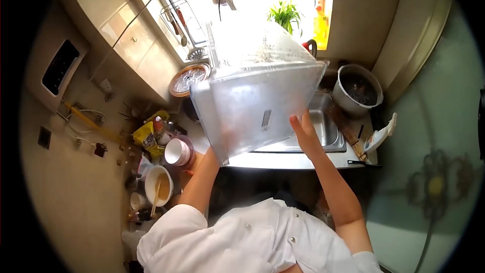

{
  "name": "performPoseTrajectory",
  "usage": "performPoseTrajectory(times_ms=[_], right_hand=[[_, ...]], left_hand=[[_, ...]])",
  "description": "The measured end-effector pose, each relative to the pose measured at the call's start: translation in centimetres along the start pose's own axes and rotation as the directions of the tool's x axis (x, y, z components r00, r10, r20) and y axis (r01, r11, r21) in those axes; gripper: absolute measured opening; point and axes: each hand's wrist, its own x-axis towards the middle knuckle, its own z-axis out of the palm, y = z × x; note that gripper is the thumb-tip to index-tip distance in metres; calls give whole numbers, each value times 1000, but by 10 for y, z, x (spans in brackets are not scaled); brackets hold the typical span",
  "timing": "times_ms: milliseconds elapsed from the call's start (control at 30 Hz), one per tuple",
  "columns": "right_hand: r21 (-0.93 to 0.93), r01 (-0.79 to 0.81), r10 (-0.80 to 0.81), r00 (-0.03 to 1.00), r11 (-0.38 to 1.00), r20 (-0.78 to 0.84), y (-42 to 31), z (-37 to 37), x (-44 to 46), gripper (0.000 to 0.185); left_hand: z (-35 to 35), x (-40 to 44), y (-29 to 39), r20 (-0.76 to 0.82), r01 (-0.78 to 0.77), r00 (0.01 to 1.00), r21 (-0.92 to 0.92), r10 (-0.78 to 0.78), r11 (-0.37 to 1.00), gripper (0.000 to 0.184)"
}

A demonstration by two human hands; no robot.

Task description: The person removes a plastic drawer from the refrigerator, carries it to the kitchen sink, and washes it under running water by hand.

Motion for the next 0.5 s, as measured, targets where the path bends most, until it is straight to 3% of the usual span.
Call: performPoseTrajectory(times_ms=[100, 200, 233, 267, 300, 367, 400, 433, 467, 500], right_hand=[[-38, -51, 52, 999, 998, 9, 24, 6, 0, 73], [-71, -140, 145, 987, 988, 70, 38, -2, 21, 69], [-95, -149, 157, 984, 984, 84, 56, -11, 25, 66], [13, -183, 180, 977, 983, 116, 55, -13, 22, 60], [118, -221, 203, 968, 968, 149, 54, -15, 19, 55], [-131, -253, 247, 967, 959, -60, 28, -26, 20, 51], [-269, -256, 187, 948, 928, -256, 10, -29, 27, 48], [-349, -133, -1, 933, 928, -360, -7, -32, 32, 39], [-373, 13, -185, 883, 928, -432, -33, -25, 42, 31], [-476, 134, -328, 877, 869, -352, -58, -30, 52, 28]], left_hand=[[-68, 5, -75, 356, 100, 933, -389, 50, 916, 39], [-93, 27, -100, 350, 103, 936, -383, 40, 918, 60], [-64, 9, -50, 260, 155, 965, -609, 12, 778, 68], [-45, -14, -18, 170, 169, 984, -799, -54, 578, 77], [-43, -24, -7, 111, 157, 987, -788, -113, 596, 86], [-52, -26, -2, 42, 116, 991, -761, -130, 638, 94], [-58, -27, -1, 10, 85, 993, -752, -118, 653, 92], [-63, -29, -1, -22, 58, 994, -742, -110, 668, 90], [-67, -32, -2, -54, 35, 993, -729, -108, 684, 87], [-62, -32, -4, -82, 19, 990, -722, -113, 692, 88]])
